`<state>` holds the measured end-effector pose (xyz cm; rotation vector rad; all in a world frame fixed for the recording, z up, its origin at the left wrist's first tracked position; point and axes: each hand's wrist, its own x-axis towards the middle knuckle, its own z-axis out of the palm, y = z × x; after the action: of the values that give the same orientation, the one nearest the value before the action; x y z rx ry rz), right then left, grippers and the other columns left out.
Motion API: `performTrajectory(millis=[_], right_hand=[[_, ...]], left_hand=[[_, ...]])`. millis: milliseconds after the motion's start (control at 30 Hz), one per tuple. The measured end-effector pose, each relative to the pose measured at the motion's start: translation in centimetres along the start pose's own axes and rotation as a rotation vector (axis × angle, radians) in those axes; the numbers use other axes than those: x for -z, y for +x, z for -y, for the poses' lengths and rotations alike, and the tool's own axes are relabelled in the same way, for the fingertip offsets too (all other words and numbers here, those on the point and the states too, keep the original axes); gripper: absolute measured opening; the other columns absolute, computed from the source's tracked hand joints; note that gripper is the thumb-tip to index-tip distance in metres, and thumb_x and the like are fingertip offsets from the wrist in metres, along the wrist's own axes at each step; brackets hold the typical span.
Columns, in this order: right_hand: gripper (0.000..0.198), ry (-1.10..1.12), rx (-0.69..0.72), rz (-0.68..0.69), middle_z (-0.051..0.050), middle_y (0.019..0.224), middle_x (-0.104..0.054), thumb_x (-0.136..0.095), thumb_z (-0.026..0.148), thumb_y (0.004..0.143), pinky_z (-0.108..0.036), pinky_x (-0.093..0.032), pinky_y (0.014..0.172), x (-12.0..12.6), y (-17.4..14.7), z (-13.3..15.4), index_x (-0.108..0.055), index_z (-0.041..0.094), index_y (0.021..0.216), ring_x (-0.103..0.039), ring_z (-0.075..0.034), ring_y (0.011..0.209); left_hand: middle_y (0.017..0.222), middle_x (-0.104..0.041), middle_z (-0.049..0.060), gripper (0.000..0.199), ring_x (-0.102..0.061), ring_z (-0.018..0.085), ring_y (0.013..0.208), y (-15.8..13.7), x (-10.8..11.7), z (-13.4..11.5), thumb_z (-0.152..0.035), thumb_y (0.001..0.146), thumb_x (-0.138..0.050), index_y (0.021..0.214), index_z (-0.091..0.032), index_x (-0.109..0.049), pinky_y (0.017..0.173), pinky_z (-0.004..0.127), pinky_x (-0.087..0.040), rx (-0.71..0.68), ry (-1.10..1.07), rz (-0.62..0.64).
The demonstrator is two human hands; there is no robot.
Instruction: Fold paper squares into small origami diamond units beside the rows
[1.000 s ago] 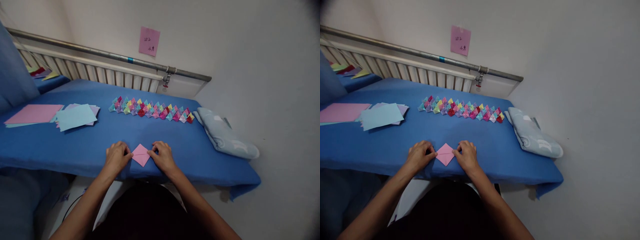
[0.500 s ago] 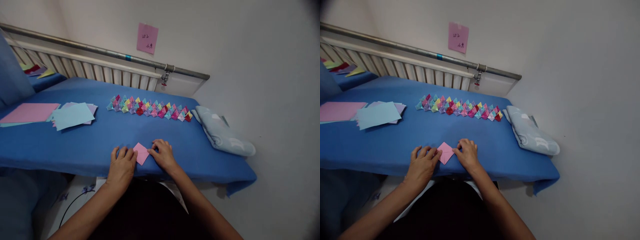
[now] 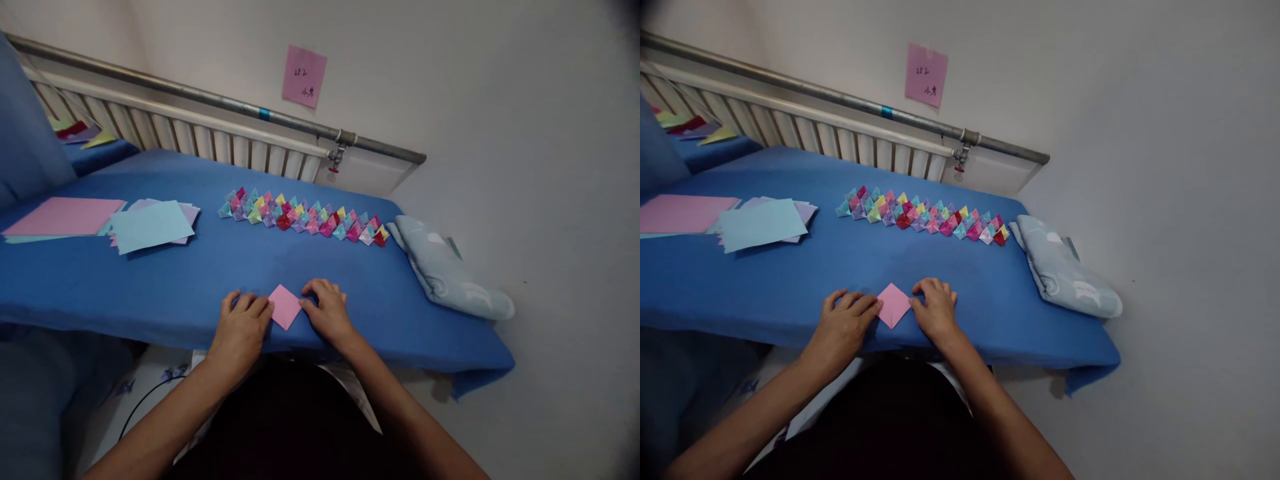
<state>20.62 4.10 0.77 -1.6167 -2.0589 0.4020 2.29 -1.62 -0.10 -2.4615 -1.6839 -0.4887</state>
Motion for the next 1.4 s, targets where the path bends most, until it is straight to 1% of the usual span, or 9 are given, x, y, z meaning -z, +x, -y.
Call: performTrajectory(millis=[100,200,333,467,667,800,1000,1200,1400], right_hand=[[0.021,0.051,0.192,-0.036,-0.003,0.110,-0.064,-0.054,0.009,0.076,-0.038,-0.031,0.089,-0.2,-0.8,0.6,-0.061,0.024,0.089,-0.051,-0.023,0.106],[0.027,0.133,0.321,0.086,-0.001,0.109,-0.066,-0.053,0.008,0.073,-0.035,-0.033,0.088,-0.7,-1.4,1.1,-0.061,0.024,0.093,-0.055,-0.020,0.102],[0.028,0.157,0.301,0.144,-0.001,0.108,-0.067,-0.058,0.013,0.072,-0.035,-0.034,0.087,-0.7,-1.3,1.0,-0.062,0.025,0.097,-0.056,-0.020,0.100],[0.028,0.162,0.285,0.157,-0.002,0.111,-0.066,-0.065,0.020,0.072,-0.036,-0.033,0.089,-0.4,-1.1,1.0,-0.062,0.025,0.099,-0.055,-0.022,0.103],[0.032,0.163,0.299,0.188,0.000,0.110,-0.066,-0.058,0.012,0.070,-0.035,-0.033,0.088,-0.2,-1.1,0.9,-0.062,0.025,0.099,-0.056,-0.020,0.100],[0.032,0.141,0.304,0.180,0.002,0.109,-0.065,-0.060,0.012,0.069,-0.034,-0.033,0.087,-0.3,-1.1,0.8,-0.062,0.025,0.098,-0.056,-0.018,0.099],[0.020,0.141,0.307,0.138,0.001,0.104,-0.067,-0.065,0.017,0.076,-0.033,-0.033,0.084,-0.7,-1.0,0.9,-0.062,0.025,0.094,-0.056,-0.018,0.096],[0.016,0.067,0.294,0.142,0.002,0.102,-0.068,-0.061,0.016,0.083,-0.033,-0.031,0.080,-1.2,-0.6,1.0,-0.067,0.027,0.091,-0.055,-0.018,0.093],[0.015,0.075,0.284,0.141,0.001,0.101,-0.066,-0.059,0.020,0.087,-0.033,-0.031,0.081,-1.3,-0.4,0.9,-0.069,0.029,0.092,-0.055,-0.017,0.093]], left_hand=[[0.109,-0.068,0.006,0.032,-0.055,0.027,0.100,0.4,0.5,0.4,-0.007,0.081,-0.048,0.104,-0.021,-0.065,0.096,0.050,-0.031,-0.008,-0.070,0.001],[0.103,-0.070,0.006,0.023,-0.057,0.026,0.097,0.8,0.8,0.8,-0.012,0.080,-0.051,0.094,-0.021,-0.067,0.098,0.051,-0.029,-0.020,-0.132,0.009],[0.100,-0.070,0.005,0.016,-0.058,0.024,0.093,1.1,0.7,1.5,-0.018,0.080,-0.054,0.086,-0.022,-0.067,0.099,0.049,-0.028,-0.046,-0.184,-0.002],[0.103,-0.070,0.003,0.015,-0.060,0.021,0.093,1.0,0.5,2.2,-0.021,0.081,-0.055,0.091,-0.022,-0.066,0.101,0.048,-0.026,-0.045,-0.243,-0.014],[0.102,-0.071,0.003,0.016,-0.062,0.021,0.092,1.0,0.2,2.6,-0.020,0.080,-0.056,0.091,-0.022,-0.066,0.101,0.048,-0.027,-0.043,-0.284,-0.034],[0.100,-0.071,0.004,0.013,-0.062,0.021,0.090,1.1,-0.2,2.6,-0.023,0.082,-0.056,0.090,-0.022,-0.067,0.100,0.048,-0.028,-0.061,-0.270,-0.050],[0.100,-0.072,0.003,0.016,-0.062,0.019,0.090,1.0,-0.3,2.8,-0.026,0.089,-0.051,0.092,-0.022,-0.066,0.099,0.045,-0.029,-0.065,-0.273,-0.085],[0.106,-0.070,0.004,0.016,-0.060,0.021,0.097,0.7,-0.4,3.1,-0.023,0.084,-0.055,0.098,-0.023,-0.065,0.098,0.044,-0.029,-0.058,-0.304,-0.041],[0.101,-0.070,0.004,0.012,-0.061,0.020,0.094,0.6,-0.9,3.1,-0.022,0.088,-0.052,0.095,-0.021,-0.062,0.097,0.042,-0.030,-0.059,-0.295,-0.098]])
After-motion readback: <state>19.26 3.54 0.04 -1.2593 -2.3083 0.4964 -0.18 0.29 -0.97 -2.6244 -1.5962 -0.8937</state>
